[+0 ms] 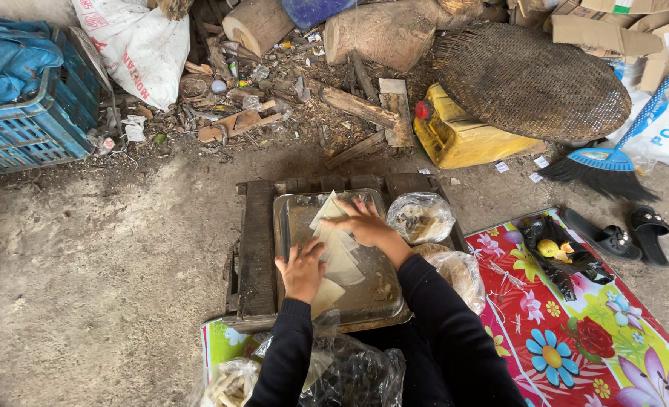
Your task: The person fills and folds triangular pastry wraps on a metal tray, using a spoon to add filling from a plastic bag and stacking the finished wraps.
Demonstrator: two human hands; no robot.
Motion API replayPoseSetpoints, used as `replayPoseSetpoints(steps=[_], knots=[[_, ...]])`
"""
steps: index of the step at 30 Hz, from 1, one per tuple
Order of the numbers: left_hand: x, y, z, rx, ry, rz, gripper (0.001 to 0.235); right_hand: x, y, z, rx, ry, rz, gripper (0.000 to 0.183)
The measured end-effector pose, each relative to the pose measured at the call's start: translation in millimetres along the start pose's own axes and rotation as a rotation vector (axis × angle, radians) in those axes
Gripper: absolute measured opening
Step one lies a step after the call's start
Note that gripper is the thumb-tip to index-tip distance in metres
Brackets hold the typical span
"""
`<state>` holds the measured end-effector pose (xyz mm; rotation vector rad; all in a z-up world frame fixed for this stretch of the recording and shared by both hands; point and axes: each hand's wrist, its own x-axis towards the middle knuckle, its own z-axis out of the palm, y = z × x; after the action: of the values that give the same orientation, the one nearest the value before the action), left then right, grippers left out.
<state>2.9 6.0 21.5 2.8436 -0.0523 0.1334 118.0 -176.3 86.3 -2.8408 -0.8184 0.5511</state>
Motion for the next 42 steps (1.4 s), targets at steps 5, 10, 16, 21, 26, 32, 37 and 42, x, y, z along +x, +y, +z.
replayPoseSetpoints(steps=[5,10,16,21,26,32,37,42], knots=[[3,1,2,-0.015,0.026,0.006,0.049,22,10,4,0.044,0.001,0.073,0.105],[2,-2,6,-0.028,0.043,0.003,0.048,42,18,10,0.083,0.024,0.144,0.102],[3,-2,7,-0.008,0.021,0.012,0.049,57,15,7,0.128,0.004,0.254,0.101],[4,-2,5,-0.012,-0.014,0.002,0.050,73,19,2,0.137,-0.044,0.333,0.110],[1,-1,2,-0.038,0.005,0.001,0.050,98,34,9,0.275,0.007,0.422,0.098],[1,1,1,-0.028,0.023,0.004,0.051,114,62,11,0.237,0.610,0.220,0.068],[-1,0,1,-0.050,0.025,-0.003,0.053,65,59,-5,1.123,0.030,0.094,0.072],[-1,2,-2,-0.122,0.033,-0.033,0.057,28,40,-13,1.288,-0.434,0.042,0.089]])
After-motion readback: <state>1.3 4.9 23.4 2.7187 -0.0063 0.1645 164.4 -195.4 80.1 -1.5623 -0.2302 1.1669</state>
